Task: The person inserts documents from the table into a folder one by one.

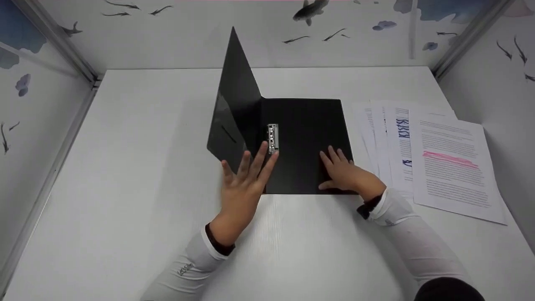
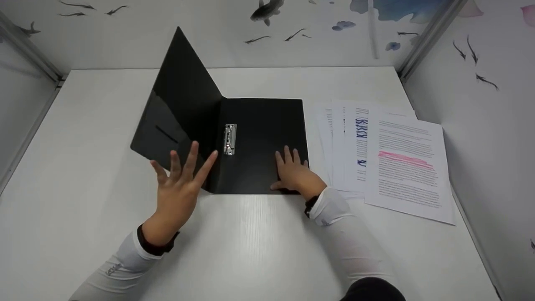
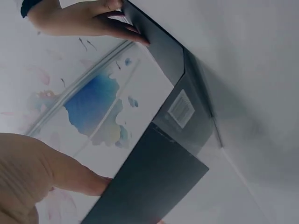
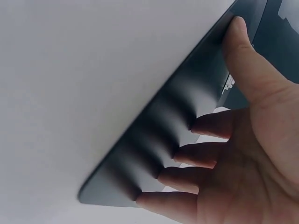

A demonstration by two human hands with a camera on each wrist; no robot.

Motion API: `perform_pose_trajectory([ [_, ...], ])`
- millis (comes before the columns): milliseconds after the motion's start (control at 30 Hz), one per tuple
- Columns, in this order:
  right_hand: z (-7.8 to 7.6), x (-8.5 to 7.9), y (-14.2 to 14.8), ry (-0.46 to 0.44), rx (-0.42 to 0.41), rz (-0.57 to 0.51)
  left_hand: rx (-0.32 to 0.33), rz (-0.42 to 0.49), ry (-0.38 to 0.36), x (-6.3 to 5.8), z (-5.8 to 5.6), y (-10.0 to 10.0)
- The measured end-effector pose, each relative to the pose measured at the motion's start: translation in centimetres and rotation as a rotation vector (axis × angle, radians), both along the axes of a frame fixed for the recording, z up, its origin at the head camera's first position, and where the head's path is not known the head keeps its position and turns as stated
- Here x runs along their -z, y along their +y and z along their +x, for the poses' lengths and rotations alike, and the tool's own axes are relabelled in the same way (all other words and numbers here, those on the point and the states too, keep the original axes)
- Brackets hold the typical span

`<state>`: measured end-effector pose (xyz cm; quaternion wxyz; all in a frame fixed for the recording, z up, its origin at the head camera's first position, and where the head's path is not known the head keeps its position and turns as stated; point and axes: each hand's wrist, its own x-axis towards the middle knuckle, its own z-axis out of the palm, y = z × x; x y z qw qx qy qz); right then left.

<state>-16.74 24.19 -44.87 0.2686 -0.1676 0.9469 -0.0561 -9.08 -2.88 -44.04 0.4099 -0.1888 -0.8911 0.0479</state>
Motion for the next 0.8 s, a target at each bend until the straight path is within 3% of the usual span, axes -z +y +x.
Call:
perform_pose_trajectory([
  [167,0.1,0.1,0.1,0.013,0.000,-0.005,-0.057,-0.052,-0.286,-0.4,-0.2,-0.5],
  [367,0.1,0.2,0.3,0.032,-0.010,-0.005,-0.050,0.031,-0.623,-0.2,-0.9,-1.3],
  [667,0.0,0.1,0.4,0.077,-0.036,-0.016,-0.096,-0.026,-0.990,0.3,-2.3,-3.0],
  [800,0.2,0.0,0.8,0.067,-0.048,-0.020,-0.067,-0.012,-1.110,0.5,-2.6,-3.3],
])
